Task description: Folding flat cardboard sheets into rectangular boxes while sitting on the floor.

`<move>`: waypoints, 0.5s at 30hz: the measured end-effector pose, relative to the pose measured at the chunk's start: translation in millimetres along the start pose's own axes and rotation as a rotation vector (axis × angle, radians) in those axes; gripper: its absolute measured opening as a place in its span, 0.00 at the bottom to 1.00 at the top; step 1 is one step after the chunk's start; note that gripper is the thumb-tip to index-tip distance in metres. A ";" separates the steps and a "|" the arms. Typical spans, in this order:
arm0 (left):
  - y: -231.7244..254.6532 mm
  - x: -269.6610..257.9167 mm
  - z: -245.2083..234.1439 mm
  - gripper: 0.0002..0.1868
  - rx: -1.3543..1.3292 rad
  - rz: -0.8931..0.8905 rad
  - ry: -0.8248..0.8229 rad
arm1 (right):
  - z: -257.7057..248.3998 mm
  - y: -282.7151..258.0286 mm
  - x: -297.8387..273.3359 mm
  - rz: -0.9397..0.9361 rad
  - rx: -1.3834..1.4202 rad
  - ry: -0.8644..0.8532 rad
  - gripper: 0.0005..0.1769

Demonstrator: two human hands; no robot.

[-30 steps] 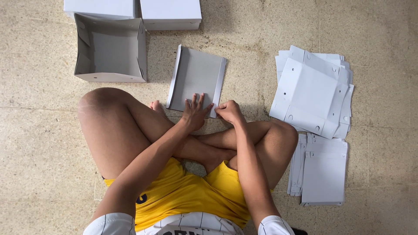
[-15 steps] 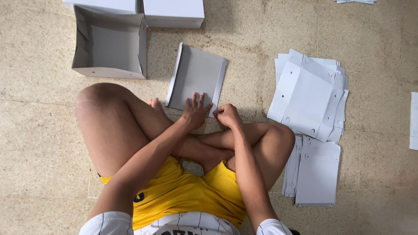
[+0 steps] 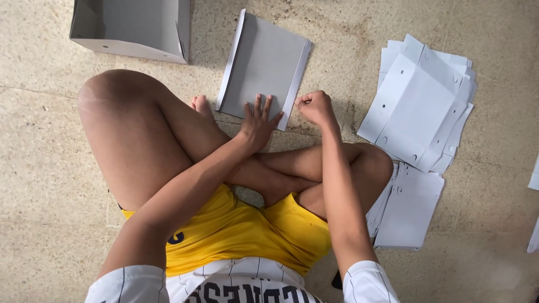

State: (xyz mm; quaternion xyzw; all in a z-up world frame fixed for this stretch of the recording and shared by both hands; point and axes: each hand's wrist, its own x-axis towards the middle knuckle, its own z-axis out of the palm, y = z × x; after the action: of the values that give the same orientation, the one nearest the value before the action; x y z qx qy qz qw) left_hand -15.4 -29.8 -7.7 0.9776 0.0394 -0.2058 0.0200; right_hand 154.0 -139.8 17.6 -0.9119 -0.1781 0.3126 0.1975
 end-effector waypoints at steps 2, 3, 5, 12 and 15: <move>0.1 -1.8 -5.2 0.39 -0.029 0.006 0.000 | -1.2 -9.7 -19.6 0.010 0.051 -0.006 0.13; -0.5 -2.0 -8.4 0.39 -0.051 0.009 0.009 | -2.7 -15.5 -28.2 0.014 0.104 -0.003 0.13; -0.2 -3.3 -11.1 0.38 -0.061 0.007 -0.008 | 19.9 -6.7 -32.7 0.040 0.135 0.030 0.11; 8.1 -1.3 -24.0 0.34 -0.007 0.071 -0.067 | 18.2 -16.3 -21.7 0.048 0.081 0.087 0.09; 2.1 -7.0 -40.4 0.33 0.001 0.087 -0.068 | 20.7 -15.2 -0.5 0.039 0.014 0.126 0.09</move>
State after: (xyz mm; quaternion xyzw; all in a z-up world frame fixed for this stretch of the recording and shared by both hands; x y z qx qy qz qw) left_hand -5.4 -30.1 32.1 0.9709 -0.0039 -0.2377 0.0297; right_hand 137.3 -121.8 9.9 -0.9316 -0.1454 0.2597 0.2084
